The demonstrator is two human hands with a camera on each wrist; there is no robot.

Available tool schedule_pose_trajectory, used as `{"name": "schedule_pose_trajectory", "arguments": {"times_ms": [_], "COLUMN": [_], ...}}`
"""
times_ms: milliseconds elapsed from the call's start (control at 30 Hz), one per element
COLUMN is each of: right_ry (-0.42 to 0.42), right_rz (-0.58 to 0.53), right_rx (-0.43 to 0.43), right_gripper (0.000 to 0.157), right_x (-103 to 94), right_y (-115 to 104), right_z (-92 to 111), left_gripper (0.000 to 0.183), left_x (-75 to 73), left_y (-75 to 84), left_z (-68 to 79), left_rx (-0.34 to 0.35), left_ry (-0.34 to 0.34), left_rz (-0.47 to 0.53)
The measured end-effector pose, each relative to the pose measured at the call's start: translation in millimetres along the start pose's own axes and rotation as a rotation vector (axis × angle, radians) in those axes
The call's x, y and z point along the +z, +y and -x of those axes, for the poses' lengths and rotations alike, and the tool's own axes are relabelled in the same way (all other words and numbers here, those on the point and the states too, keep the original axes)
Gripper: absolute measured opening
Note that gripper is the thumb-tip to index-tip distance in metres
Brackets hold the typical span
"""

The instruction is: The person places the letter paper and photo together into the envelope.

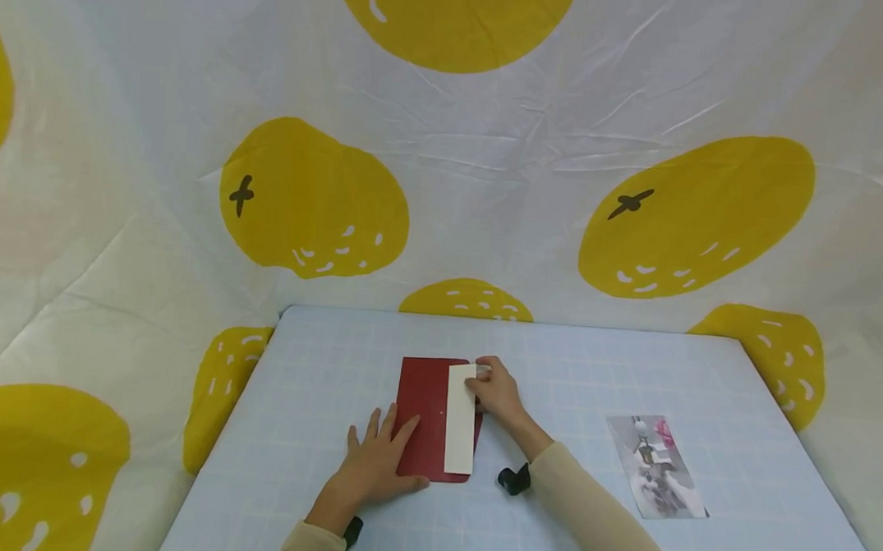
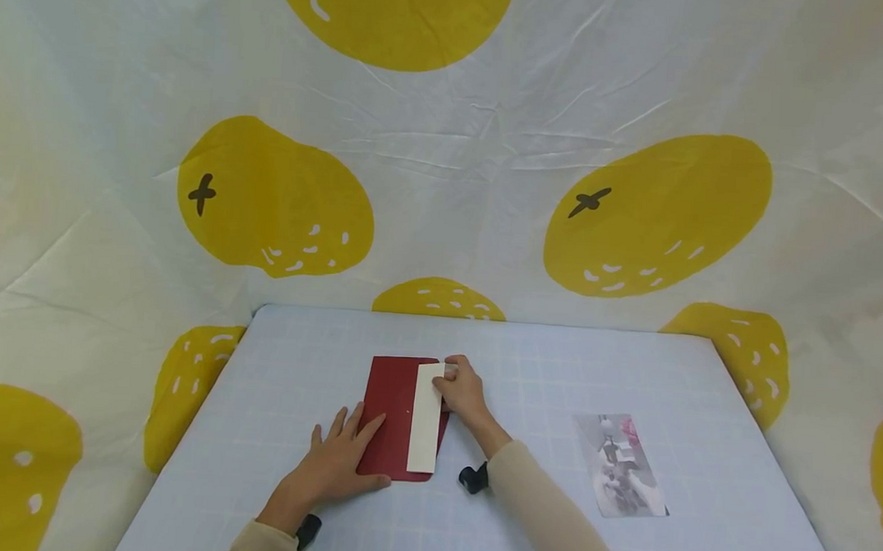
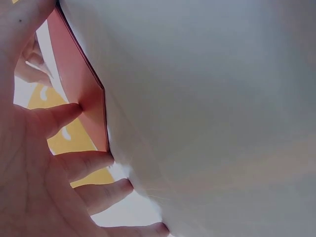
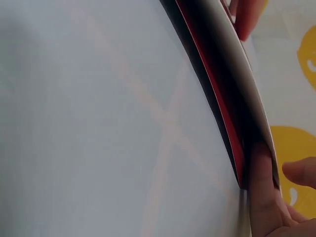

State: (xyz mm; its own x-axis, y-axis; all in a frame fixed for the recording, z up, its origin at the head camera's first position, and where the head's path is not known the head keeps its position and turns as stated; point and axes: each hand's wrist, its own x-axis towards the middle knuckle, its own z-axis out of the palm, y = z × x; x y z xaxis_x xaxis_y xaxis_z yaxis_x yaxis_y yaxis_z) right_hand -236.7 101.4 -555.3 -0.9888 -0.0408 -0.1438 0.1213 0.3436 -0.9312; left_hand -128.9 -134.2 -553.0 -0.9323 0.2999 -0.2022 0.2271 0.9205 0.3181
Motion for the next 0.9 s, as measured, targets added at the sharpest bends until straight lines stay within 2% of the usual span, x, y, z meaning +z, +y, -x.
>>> {"name": "schedule_pose_trajectory", "arguments": {"times_ms": [200,333,700,900], "right_ry": [-0.019,-0.061,-0.125,-0.156], "right_rz": [-0.053,-0.086,-0.165,-0.148], "right_rx": [0.026,0.047,0.043,-0.002], "right_gripper": [0.044,0.04,0.037,0.036], "right_x": [-7.2,-10.9,-14.3,-15.5], "right_y": [-0.2,2.5,10.1,9.5], "right_z": [12.3,21.6,39.9,46.6], "left_gripper": [0.102,0.102,0.104,0.103], "left_x": [-2.5,-4.5,-1.4,0.4], "left_y": [2.5,3.4,2.8,1.8], "left_z": [0.5,0.5,-0.4,-0.6], "left_rx": [-0.004,-0.01,-0.017,-0.011], "left_ry": [-0.004,-0.008,-0.006,0.001], "left_rz": [0.015,0.023,0.019,0.01]}}
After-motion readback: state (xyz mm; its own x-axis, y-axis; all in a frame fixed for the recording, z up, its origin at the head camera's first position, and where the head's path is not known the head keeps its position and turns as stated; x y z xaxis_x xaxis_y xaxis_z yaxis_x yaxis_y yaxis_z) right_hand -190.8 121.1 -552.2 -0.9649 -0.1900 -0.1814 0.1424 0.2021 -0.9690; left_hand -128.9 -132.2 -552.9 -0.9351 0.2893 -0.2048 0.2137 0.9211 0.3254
